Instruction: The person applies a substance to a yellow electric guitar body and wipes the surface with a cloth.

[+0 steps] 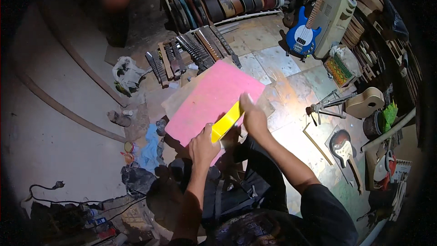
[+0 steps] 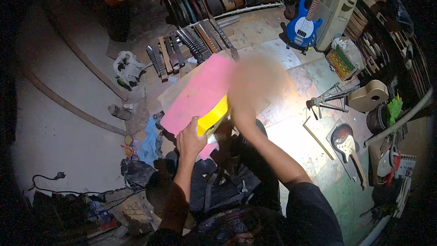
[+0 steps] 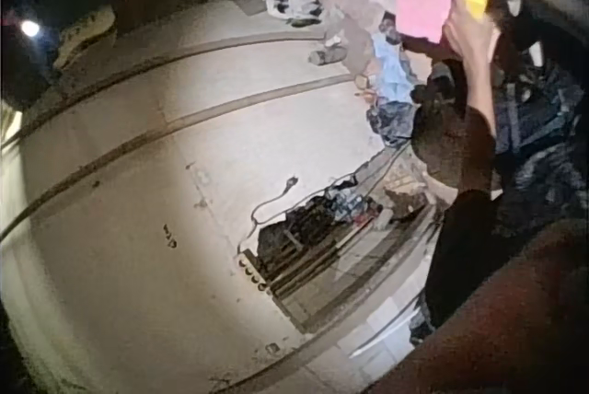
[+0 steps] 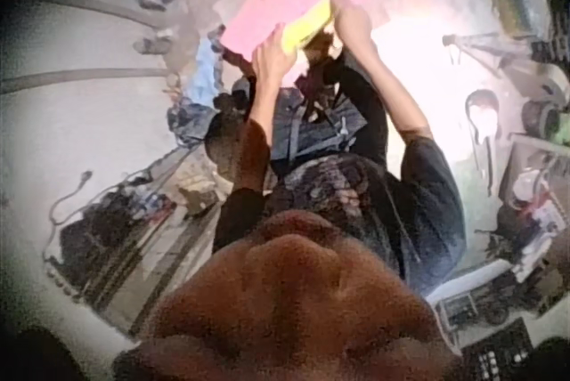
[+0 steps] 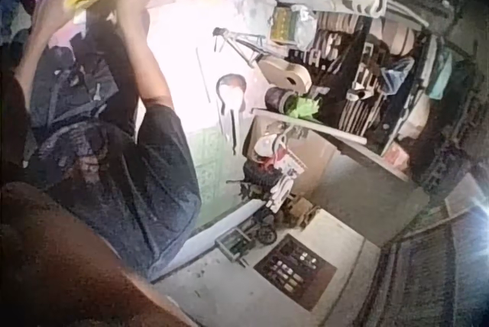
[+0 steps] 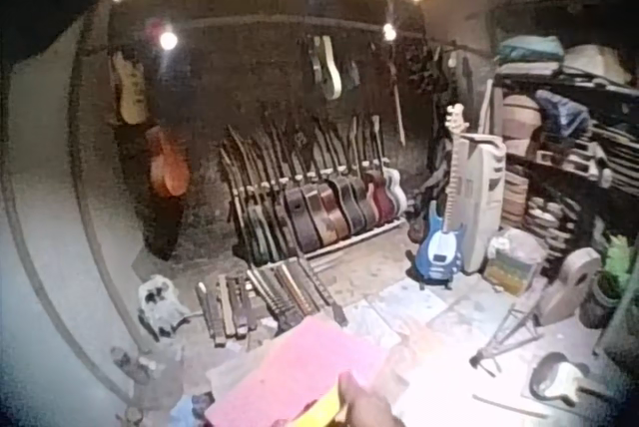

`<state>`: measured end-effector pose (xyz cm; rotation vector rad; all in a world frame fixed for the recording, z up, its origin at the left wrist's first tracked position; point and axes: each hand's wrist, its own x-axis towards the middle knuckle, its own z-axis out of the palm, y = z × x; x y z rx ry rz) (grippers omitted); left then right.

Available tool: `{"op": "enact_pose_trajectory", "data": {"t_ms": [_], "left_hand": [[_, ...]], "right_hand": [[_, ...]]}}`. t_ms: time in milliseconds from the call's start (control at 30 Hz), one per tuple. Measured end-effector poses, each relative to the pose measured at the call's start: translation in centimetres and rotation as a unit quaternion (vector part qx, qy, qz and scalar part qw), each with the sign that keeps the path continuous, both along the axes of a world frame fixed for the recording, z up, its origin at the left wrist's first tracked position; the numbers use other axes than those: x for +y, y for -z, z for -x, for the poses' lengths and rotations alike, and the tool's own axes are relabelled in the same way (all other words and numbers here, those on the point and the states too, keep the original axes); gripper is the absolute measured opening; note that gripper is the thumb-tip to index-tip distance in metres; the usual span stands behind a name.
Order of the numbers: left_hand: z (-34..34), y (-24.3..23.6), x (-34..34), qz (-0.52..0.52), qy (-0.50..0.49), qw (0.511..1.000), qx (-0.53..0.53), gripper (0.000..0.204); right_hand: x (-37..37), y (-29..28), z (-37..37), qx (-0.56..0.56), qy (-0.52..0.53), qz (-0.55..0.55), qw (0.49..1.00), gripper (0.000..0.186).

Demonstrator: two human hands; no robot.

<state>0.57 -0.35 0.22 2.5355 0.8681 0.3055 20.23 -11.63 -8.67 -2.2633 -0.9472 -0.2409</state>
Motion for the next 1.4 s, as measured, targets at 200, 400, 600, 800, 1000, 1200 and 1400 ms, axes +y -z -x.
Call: {"op": "enact_pose_trajectory", "data": {"t_ms": [200, 400, 600, 800, 1000, 1200, 1400], "left_hand": [[-0.2, -0.2, 0.0, -0.001, -0.007, 1.0, 0.002, 0.039], [0.1, 0.0, 0.6, 0.009, -0.013, 1.0, -0.002, 0.041], [0.2, 0.2, 0.8, 0.012, -0.012, 1.0, -0.001, 0.043], [0.6, -0.1, 0.4, 0.003, -0.006, 1.0, -0.01, 0.039], [0.4, 0.2, 0.5, 0.008, -0.012, 1.0, -0.008, 0.04], [0.5, -0.7, 2.4, 0.031, -0.023, 0.999, -0.001, 0.043], [-0.2, -0.8, 4.7, 0.05, -0.024, 0.998, 0.02, 0.049]], "right_hand": [[-0.9, -2.2, -0.7, -0.024, -0.041, 0.029, 0.998, 0.067], [-1.0, -2.5, 3.7, -0.011, -0.145, 0.019, 0.989, 0.07], [-1.1, -2.5, 6.3, 0.028, -0.147, 0.0, 0.989, 0.067], [-0.9, -2.6, 7.7, 0.046, -0.184, -0.067, 0.98, 0.072], [-0.9, -2.8, 3.2, -0.008, -0.115, -0.023, 0.993, 0.075], [0.8, -3.9, 0.1, 0.411, -0.003, 0.056, 0.91, 0.056], [0.8, -0.7, 1.6, 0.006, -0.214, 0.022, 0.977, 0.076]]}}
